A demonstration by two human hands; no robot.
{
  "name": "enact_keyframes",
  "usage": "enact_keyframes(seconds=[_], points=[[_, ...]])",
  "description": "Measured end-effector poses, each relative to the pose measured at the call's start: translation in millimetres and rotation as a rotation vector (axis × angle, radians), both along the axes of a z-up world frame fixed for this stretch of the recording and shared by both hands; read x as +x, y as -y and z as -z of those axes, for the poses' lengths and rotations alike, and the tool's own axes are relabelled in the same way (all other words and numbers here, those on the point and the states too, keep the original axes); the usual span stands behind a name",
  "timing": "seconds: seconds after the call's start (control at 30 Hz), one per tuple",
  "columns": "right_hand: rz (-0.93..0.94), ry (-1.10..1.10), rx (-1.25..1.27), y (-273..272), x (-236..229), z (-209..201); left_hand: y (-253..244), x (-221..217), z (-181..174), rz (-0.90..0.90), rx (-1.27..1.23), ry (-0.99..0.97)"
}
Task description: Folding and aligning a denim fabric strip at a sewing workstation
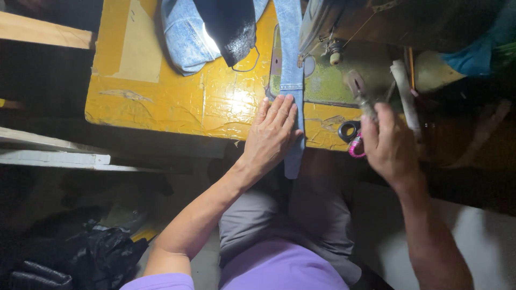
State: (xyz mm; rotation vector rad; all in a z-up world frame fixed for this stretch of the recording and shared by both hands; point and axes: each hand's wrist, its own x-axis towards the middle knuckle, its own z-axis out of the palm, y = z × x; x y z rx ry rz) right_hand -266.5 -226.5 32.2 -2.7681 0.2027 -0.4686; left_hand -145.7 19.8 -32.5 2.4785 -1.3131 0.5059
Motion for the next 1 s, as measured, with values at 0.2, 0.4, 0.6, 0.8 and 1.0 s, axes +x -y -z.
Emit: enact_keyframes(seconds=[0.2, 0.4, 0.6, 0.8, 1.0], points=[[-0.058, 0.111, 0.412, -70.5, -19.4, -65.7, -13.9, -8.9, -0.1, -0.006, -0.089, -0.103], [-0.16, 0.415, 0.068, -82.5, -13.3, -53.5, -15.0, -10.9, 0.7, -0.029, -0.114, -0.104], [-0.061, -0.014, 0.256, -90.5, 50.0, -2.2, -16.0, -9.4, 9.2, -0.062, -0.154, -0.038], [-0.102, 0.399, 0.289, -116.6, 4.1, -102.6, -17.2, -11.2, 3.4, -0.081, -0.165, -0.031], [-0.072, 0.017, 0.14, -113.1, 47.8, -8.0, -17.1, -9.2, 9.2, -0.089, -0.219, -0.025]])
